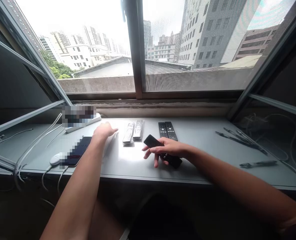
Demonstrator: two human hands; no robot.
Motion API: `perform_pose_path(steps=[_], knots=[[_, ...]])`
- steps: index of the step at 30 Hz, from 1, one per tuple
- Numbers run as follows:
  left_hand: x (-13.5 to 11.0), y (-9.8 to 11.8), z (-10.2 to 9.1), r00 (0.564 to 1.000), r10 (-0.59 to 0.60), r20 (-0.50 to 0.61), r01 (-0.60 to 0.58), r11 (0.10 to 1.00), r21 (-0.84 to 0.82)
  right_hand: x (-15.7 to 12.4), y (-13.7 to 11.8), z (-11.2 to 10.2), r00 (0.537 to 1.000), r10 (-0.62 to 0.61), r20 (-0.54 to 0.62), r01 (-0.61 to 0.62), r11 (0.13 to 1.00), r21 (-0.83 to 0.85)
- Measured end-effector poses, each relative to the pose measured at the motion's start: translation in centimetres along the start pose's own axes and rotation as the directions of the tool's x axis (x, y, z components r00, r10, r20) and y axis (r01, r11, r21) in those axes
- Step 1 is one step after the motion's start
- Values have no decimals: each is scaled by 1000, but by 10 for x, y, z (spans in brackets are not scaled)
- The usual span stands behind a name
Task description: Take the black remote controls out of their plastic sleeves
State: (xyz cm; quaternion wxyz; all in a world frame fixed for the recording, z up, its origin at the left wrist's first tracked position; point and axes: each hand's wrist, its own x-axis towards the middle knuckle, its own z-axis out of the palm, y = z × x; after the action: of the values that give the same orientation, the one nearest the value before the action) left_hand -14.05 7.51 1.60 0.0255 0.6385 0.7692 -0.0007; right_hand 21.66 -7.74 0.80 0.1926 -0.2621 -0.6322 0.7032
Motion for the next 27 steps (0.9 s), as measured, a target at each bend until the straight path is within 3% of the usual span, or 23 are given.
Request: perform_pose_path(steps=[3, 5, 11, 27], knots=[[3, 1, 16, 957, 256, -138, -259, 966, -4, 0, -1, 1, 1000, -4, 4, 4, 1000, -4], [3, 1, 29, 908, 394, -144, -398, 917, -2, -1, -1, 1, 1000, -4, 8, 4, 1000, -1], [-3, 1, 56, 930, 359, -81, -365, 928, -75, -1, -3, 1, 1000, -3, 6, 3, 1000, -4], [-6, -2, 54, 928, 372, 4, -369, 922, -120, 2, 0, 5, 996, 24, -81, -12, 990, 142]])
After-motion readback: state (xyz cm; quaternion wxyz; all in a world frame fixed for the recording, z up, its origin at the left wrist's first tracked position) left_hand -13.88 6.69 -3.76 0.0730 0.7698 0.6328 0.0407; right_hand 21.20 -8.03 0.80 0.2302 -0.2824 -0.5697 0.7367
